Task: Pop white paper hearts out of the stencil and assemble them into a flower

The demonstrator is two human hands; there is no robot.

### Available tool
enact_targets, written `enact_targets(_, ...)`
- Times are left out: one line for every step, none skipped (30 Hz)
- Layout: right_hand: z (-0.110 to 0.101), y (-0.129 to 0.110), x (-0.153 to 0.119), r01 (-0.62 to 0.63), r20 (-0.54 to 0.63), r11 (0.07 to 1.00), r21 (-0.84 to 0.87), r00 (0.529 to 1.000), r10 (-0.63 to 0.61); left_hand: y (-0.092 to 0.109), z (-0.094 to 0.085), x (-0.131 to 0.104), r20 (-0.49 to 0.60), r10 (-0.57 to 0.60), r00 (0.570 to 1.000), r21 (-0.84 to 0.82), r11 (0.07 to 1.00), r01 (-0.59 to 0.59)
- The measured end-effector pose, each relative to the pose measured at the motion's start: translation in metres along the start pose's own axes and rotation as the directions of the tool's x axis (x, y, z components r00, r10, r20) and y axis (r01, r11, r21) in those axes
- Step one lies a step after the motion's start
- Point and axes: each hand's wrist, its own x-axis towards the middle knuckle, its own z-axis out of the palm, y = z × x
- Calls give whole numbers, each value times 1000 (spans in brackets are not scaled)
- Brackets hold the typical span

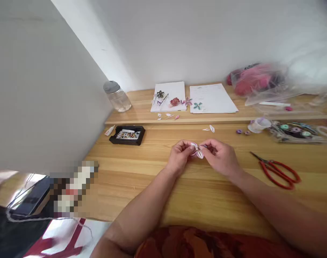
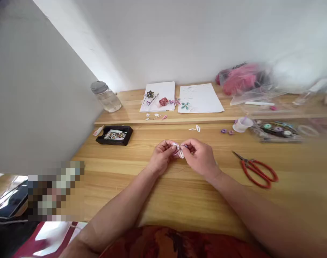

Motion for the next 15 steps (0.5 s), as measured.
enact_targets(0, 0, 0, -1, 0, 1000, 0, 1000, 1, 0, 0, 0, 2, 4, 1000, 2, 1000, -4)
enact_targets(0, 1, 0, 0, 1, 1000, -1, 1000, 0, 0, 0, 1, 2, 7, 1000, 4, 1000, -7)
enact_targets(-1, 1, 0, 4, 2, 1000, -4, 1000, -4, 0, 0, 1, 2, 9, 1000, 5, 1000, -9)
enact_targets(-1, 1, 0, 11, 3, 1000, -8, 1000, -11, 0, 0, 1, 2, 10, 1000, 5, 1000, -10)
enact_targets(-1, 1, 0, 28, 1, 999, -20, 1000, -28, 1, 1, 1, 3, 11, 1000, 4, 1000, -11)
enact_targets(-1, 1, 0, 44, -2, 999, -33, 999, -44, 1, 1, 0, 4, 12, 1000, 2, 1000, -12)
enact_targets(-1, 0, 0, 54, -1, 998, -40, 999, -54, 1, 2, 0, 3, 13, 1000, 2, 1000, -13)
enact_targets(-2, 0, 0, 59, 5, 998, -39, 998, -58, 1, 2, 0, 2, 14, 1000, 2, 1000, -14)
enact_targets(-2, 0, -1, 58, 16, 998, -32, 998, -57, 1, 2, -1, 1, 13, 1000, 8, 1000, -13)
enact_targets(-1, 0, -1, 55, 27, 998, -22, 998, -54, 1, 2, -1, 2, 13, 1000, 15, 1000, -13)
enact_targets(-1, 0, -1, 54, 34, 998, -13, 998, -54, 1, 2, -1, 4, 15, 1000, 24, 1000, -15)
enact_targets(-1, 0, -1, 56, 42, 998, -9, 998, -56, 0, 2, -1, 7, 17, 1000, 33, 999, -18)
enact_targets(-1, 0, -1, 59, 51, 998, -6, 997, -58, -1, 1, -1, 11, 22, 1000, 44, 999, -23)
enact_targets(-1, 0, -1, 58, 58, 998, -2, 997, -58, -1, 1, 0, 15, 27, 1000, 54, 998, -28)
enact_targets(-1, 1, -1, 57, 70, 998, 8, 996, -57, -2, 0, 0, 17, 32, 999, 61, 998, -33)
